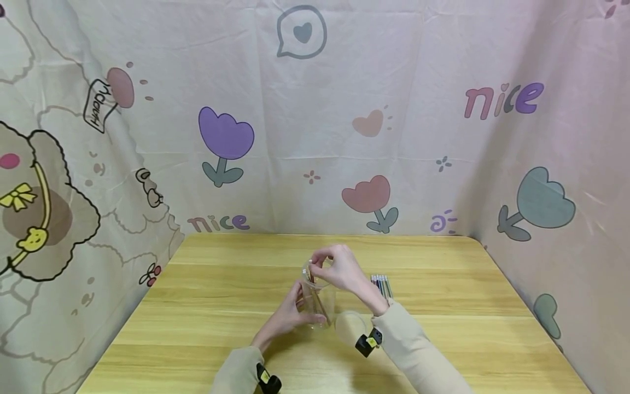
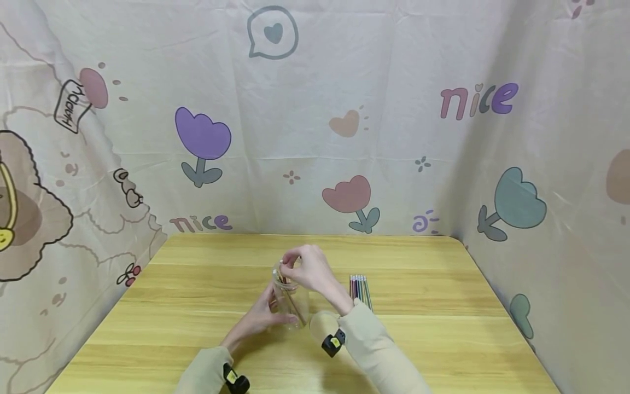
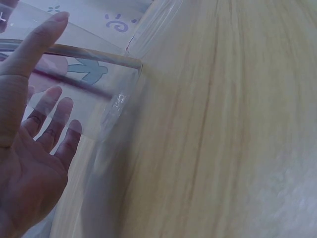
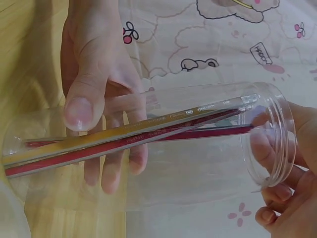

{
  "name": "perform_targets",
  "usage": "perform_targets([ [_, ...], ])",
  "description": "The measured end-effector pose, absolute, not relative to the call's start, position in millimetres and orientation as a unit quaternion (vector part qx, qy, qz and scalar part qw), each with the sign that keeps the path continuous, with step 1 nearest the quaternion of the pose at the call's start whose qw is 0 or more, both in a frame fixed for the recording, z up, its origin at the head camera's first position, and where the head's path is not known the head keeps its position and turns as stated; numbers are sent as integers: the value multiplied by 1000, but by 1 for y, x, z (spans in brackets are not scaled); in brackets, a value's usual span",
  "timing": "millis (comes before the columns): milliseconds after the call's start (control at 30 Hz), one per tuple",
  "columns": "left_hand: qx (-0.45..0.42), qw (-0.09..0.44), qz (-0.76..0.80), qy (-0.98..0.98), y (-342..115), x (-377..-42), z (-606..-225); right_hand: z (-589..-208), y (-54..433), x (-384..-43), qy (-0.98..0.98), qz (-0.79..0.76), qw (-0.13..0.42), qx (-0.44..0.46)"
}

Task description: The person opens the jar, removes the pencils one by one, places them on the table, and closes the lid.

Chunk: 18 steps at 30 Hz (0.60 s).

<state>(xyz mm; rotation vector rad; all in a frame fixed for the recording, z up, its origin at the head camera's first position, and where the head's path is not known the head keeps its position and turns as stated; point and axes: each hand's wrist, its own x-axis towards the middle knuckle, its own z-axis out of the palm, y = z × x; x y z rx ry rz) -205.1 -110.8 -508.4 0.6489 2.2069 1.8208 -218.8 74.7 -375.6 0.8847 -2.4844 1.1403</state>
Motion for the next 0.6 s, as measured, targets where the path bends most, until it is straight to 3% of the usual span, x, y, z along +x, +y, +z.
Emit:
perform_targets([
  [333,208,113,619,749,-110,-206,-510,-379,79,-214,-810,501,127,277],
  [600,208,111,620,749,-110,-205,-509,-379,81,-212,-791,532,157,258],
])
